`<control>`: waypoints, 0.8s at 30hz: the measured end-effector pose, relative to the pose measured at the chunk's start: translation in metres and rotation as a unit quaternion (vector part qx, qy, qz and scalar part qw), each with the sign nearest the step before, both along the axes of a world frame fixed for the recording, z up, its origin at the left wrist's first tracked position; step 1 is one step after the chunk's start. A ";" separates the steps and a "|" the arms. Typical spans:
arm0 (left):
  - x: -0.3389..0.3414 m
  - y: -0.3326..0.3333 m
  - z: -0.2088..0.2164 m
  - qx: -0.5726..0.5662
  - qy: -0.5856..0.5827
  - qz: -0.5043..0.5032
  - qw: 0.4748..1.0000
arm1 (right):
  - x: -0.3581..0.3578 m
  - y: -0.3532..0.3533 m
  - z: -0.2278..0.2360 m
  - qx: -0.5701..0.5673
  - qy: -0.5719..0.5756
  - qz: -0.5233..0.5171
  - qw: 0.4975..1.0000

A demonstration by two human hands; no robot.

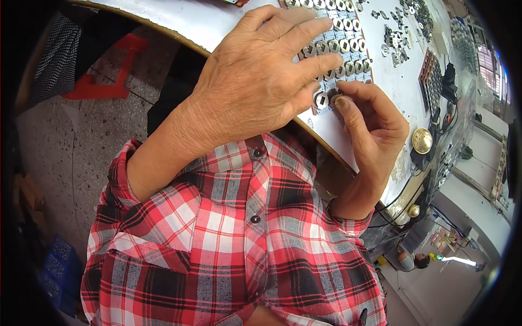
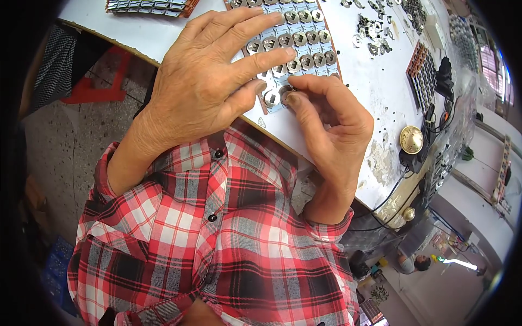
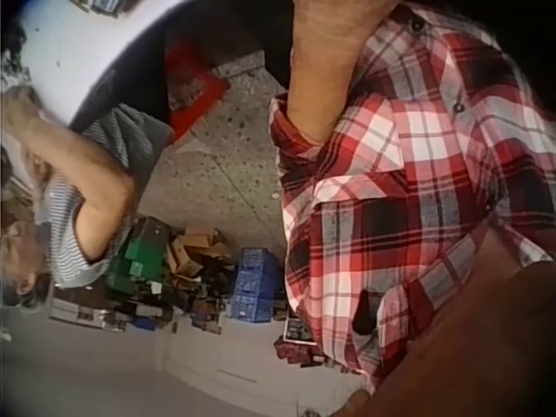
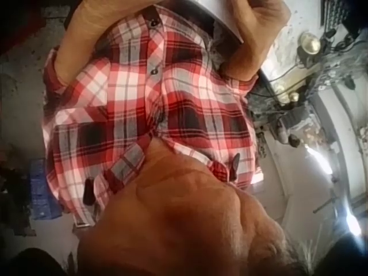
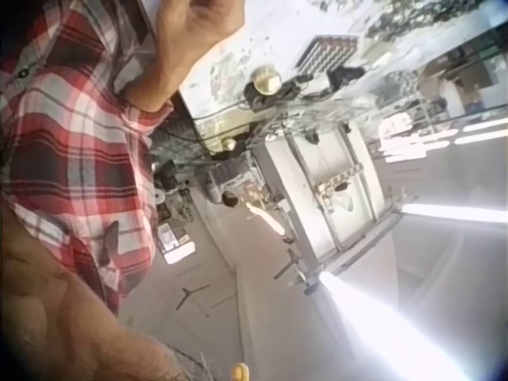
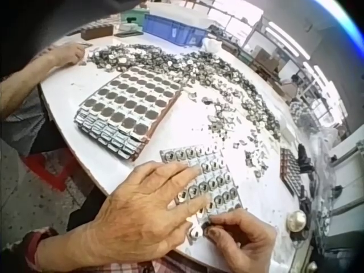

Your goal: Picking small silver metal components from a central pile and placing them into individual slots on a plastic sorting tray.

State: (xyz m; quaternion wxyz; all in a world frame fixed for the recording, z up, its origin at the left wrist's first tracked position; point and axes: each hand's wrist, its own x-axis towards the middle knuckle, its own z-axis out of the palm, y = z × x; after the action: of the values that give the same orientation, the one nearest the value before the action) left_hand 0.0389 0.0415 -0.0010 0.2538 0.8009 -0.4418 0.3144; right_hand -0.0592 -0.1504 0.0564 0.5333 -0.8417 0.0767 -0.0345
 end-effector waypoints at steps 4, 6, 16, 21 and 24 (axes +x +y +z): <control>0.003 0.003 -0.004 -0.007 -0.020 0.002 1.000 | -0.002 0.000 0.009 -0.014 0.078 -0.043 0.996; 0.004 0.000 -0.004 -0.012 -0.030 0.002 0.999 | -0.002 0.001 0.005 -0.028 0.036 -0.019 0.999; 0.010 -0.001 -0.009 -0.034 -0.085 -0.005 0.996 | -0.001 0.000 -0.012 -0.067 -0.066 0.014 0.995; 0.012 -0.004 -0.008 -0.051 -0.116 -0.016 0.992 | 0.002 -0.001 -0.010 -0.122 -0.079 0.047 0.988; 0.014 -0.009 -0.007 -0.065 -0.135 -0.017 0.989 | 0.000 0.006 -0.007 -0.191 -0.094 0.040 0.976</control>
State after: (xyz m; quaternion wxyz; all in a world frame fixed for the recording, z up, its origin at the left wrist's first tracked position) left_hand 0.0529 0.0324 -0.0082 0.2487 0.7253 -0.4642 0.4435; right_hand -0.0596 -0.1443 0.0490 0.3684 -0.9235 -0.0156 -0.1061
